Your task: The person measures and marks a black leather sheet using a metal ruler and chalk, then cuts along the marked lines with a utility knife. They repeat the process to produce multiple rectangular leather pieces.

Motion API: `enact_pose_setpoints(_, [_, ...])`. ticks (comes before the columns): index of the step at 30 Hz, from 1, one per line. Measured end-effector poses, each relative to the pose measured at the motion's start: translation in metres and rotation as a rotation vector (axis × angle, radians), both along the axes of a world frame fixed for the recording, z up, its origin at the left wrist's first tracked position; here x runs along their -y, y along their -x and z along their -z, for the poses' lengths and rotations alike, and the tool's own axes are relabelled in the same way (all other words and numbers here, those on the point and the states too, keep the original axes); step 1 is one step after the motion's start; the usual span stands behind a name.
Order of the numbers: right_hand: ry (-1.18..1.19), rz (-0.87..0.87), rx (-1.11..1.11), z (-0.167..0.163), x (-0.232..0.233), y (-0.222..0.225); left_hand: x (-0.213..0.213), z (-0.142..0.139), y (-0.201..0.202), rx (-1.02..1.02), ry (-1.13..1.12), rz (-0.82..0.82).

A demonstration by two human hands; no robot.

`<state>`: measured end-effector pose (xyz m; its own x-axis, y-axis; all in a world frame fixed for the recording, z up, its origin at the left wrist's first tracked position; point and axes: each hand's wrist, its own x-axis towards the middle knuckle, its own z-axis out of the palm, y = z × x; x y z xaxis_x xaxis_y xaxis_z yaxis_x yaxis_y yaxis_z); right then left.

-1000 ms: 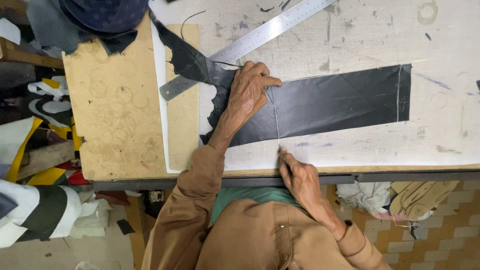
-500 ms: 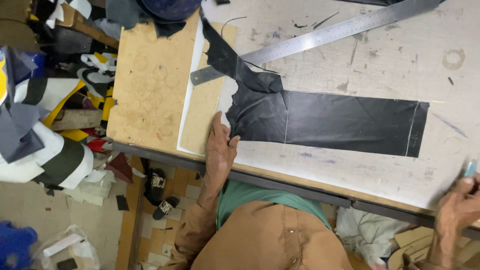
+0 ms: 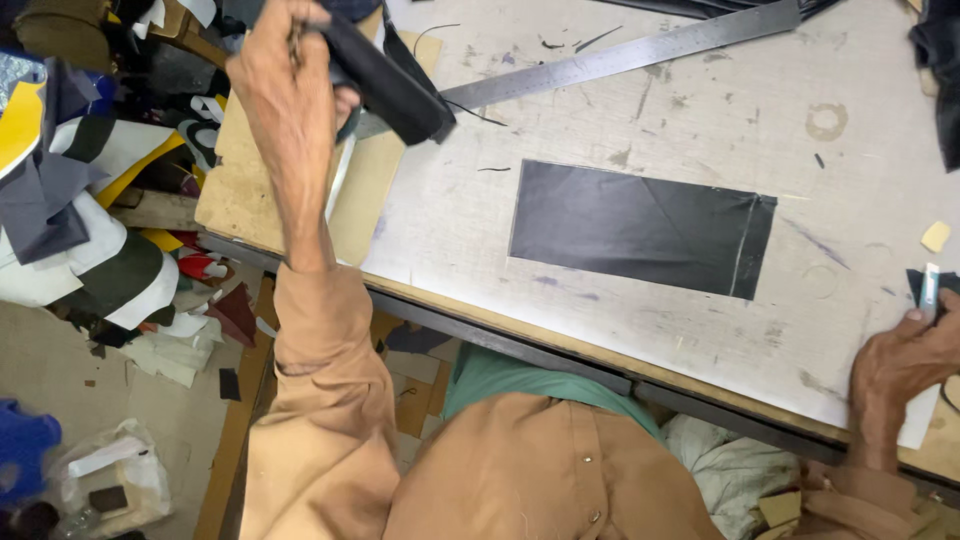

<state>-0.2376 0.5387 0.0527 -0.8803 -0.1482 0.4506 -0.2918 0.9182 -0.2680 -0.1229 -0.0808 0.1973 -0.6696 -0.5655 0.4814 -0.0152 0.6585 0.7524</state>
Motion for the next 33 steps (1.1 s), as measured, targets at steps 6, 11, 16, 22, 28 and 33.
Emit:
enact_pose_setpoints(6, [0.037, -0.037, -0.068, 0.013, -0.025, 0.004, -0.05, -0.033, 0.053, -0.296, 0.032, 0.194])
enact_pose_setpoints(11, [0.114, -0.049, -0.101, 0.023, -0.039, 0.008, -0.104, -0.036, 0.033, -0.541, -0.382, 0.385])
enact_pose_setpoints(16, [0.135, -0.077, -0.149, 0.032, -0.045, 0.008, -0.131, -0.008, -0.067, -0.569, -0.512, 0.022])
enact_pose_setpoints(22, [0.269, -0.194, -0.063, 0.037, 0.006, -0.013, -0.098, 0.061, -0.165, 0.003, -0.665, -0.534])
enact_pose_setpoints(28, [0.527, -0.687, 0.343, 0.021, 0.152, -0.066, -0.079, 0.124, -0.208, 0.388, -0.447, -0.559])
enact_pose_setpoints(33, [0.409, -0.943, 0.813, -0.005, 0.28, -0.125, -0.074, 0.155, -0.19, 0.551, -0.288, -0.391])
